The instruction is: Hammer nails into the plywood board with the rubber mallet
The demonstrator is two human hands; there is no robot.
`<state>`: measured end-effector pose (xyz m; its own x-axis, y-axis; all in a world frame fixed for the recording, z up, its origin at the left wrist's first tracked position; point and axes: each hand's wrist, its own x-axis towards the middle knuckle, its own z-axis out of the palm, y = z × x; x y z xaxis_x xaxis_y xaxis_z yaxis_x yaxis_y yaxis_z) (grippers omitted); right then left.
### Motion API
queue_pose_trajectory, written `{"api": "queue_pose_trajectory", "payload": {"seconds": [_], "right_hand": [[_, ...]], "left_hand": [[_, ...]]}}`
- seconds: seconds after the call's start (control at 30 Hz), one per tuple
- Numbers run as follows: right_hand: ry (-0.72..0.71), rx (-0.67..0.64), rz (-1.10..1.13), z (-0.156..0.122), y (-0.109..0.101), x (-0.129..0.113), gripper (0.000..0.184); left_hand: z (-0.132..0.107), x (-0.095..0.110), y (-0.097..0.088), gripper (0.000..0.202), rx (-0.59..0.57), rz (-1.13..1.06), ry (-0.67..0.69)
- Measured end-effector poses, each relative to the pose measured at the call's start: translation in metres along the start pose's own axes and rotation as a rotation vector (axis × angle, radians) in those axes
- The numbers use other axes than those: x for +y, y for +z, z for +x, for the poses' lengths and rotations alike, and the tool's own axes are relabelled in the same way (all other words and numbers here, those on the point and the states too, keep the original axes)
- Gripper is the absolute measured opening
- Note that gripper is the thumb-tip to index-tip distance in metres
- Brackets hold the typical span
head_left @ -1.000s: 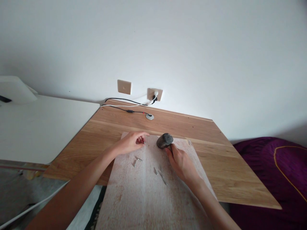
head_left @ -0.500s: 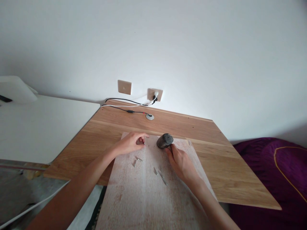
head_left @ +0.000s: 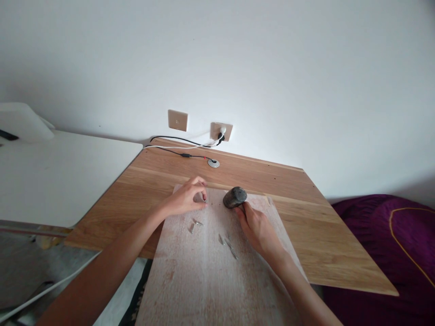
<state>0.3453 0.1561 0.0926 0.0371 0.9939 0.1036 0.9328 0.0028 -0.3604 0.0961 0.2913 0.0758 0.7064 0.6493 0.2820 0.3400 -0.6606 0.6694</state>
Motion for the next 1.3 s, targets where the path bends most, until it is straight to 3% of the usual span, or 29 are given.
{"api": "queue_pose_trajectory", "payload": {"seconds": [0.33, 0.5, 0.67, 1.03, 1.3], "right_hand": [[0.001, -0.008, -0.027, -0.001, 0.003, 0.0, 0.029], [0.0, -0.031, -0.047, 0.0, 0.0, -0.002, 0.027], [0.003, -0.042, -0.05, 0.002, -0.003, -0.003, 0.026], [-0.102, -0.151, -0.018, 0.01, -0.008, -0.047, 0.026], [-0.095, -0.161, -0.055, 0.012, -0.008, -0.052, 0.025]], "left_hand": [[-0.001, -0.001, 0.0, 0.002, 0.004, 0.024, -0.01], [-0.001, -0.004, 0.003, 0.01, 0.017, 0.003, 0.021], [-0.001, -0.004, 0.002, 0.006, 0.026, 0.014, 0.001], [0.0, -0.003, 0.002, 0.011, 0.026, -0.017, -0.031], [0.0, -0.004, 0.002, 0.008, 0.026, 0.0, -0.034]]}}
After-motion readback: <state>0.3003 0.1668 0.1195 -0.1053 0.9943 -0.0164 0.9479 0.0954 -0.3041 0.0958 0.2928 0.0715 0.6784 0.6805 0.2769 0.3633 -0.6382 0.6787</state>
